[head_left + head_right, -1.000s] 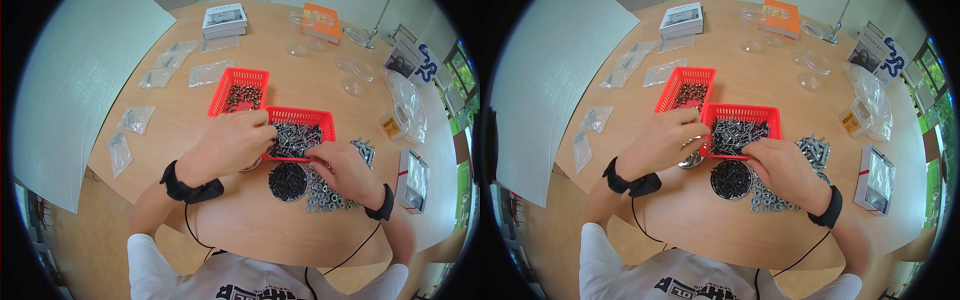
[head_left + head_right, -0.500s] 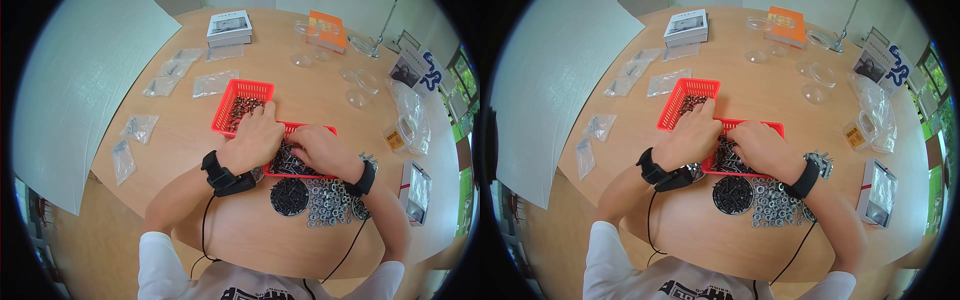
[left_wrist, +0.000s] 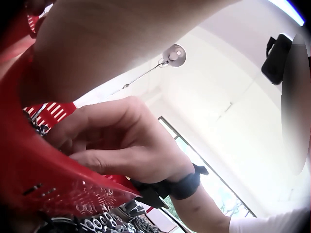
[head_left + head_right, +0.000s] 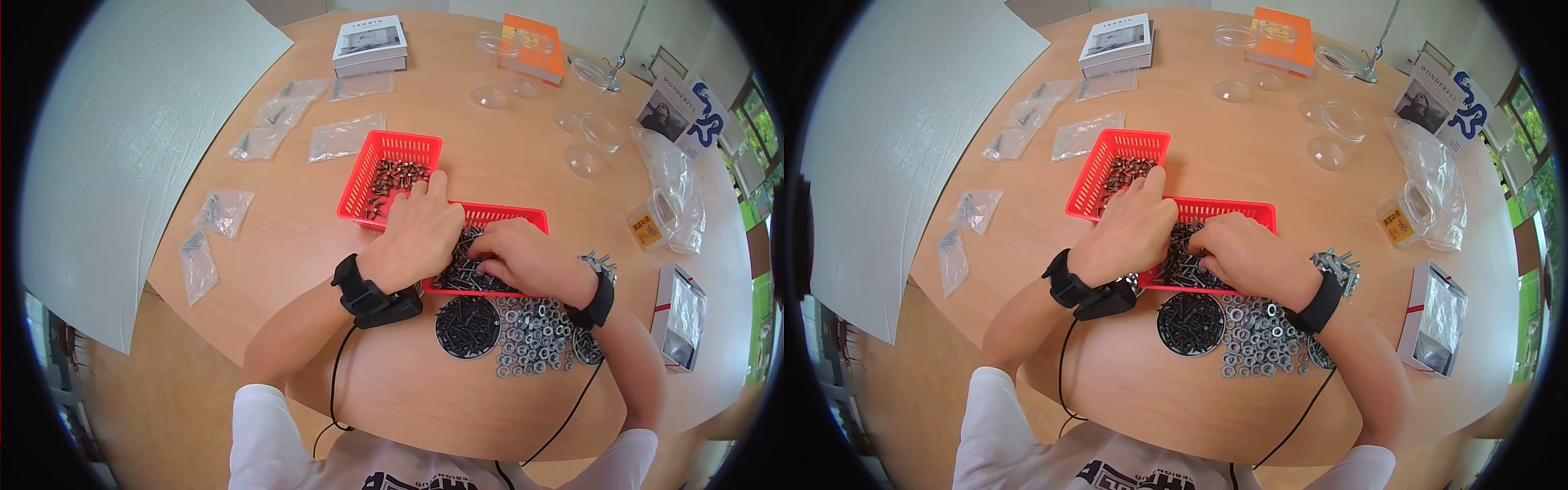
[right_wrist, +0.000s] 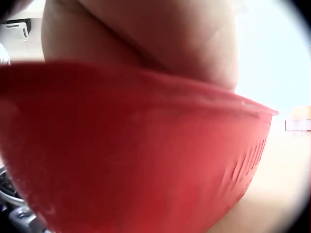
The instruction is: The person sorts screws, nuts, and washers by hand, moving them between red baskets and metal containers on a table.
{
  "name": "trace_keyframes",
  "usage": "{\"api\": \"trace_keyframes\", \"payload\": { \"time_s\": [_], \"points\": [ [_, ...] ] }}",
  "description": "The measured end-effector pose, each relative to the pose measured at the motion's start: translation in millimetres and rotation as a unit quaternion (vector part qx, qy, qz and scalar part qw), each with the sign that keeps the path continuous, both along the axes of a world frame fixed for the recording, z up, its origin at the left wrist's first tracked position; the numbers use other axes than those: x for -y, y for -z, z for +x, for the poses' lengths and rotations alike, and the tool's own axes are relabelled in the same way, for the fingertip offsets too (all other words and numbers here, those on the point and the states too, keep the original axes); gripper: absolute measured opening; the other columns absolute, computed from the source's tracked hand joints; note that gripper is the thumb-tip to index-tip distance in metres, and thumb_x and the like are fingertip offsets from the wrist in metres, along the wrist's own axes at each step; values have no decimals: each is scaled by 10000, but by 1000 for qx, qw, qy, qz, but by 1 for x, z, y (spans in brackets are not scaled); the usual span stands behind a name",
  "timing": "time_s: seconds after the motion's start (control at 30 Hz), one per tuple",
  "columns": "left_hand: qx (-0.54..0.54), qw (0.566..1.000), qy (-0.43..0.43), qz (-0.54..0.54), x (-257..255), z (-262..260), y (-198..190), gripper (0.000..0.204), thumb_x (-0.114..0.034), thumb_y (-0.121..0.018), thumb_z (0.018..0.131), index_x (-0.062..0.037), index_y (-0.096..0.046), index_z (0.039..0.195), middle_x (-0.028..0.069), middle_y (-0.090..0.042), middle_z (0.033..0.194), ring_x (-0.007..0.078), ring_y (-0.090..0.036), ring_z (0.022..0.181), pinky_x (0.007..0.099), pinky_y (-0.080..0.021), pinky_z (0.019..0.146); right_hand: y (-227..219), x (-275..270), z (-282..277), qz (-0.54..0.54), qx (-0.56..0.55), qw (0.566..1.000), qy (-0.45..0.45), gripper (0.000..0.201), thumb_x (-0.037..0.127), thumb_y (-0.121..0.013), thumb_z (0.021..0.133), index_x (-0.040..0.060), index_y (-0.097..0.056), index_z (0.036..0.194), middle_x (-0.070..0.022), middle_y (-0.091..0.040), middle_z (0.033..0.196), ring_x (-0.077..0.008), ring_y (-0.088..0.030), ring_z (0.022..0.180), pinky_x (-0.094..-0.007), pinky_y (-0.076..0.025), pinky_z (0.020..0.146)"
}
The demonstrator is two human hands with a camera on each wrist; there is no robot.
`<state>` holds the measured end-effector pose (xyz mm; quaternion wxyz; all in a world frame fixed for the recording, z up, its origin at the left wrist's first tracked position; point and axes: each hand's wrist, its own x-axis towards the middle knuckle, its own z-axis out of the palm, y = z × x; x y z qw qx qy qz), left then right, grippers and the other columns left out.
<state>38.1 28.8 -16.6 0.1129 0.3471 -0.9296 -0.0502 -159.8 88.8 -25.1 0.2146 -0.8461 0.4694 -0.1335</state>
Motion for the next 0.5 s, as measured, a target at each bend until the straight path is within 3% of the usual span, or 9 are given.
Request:
{"api": "trace_keyframes", "payload": {
  "time_s": [0.3, 0.5],
  "points": [
    [-17, 999, -8, -42, -1, 0, 6, 105, -3, -706, 697, 36, -613, 728, 218, -494, 1011, 384, -580, 925, 493, -483, 713, -7, 2, 12, 41, -40, 998, 35, 189, 144, -742, 846, 17, -696, 977, -151, -677, 956, -351, -640, 968, -448, -504, 872],
    [-33, 999, -31, -14, 1, 1, 10, 98, 13, -730, 686, 32, -643, 726, 216, -491, 1016, 392, -586, 918, 481, -493, 731, -7, 7, 15, 78, -41, 994, 67, 173, 132, -775, 826, 2, -696, 909, -163, -703, 829, -329, -692, 836, -419, -540, 763]
  ]
}}
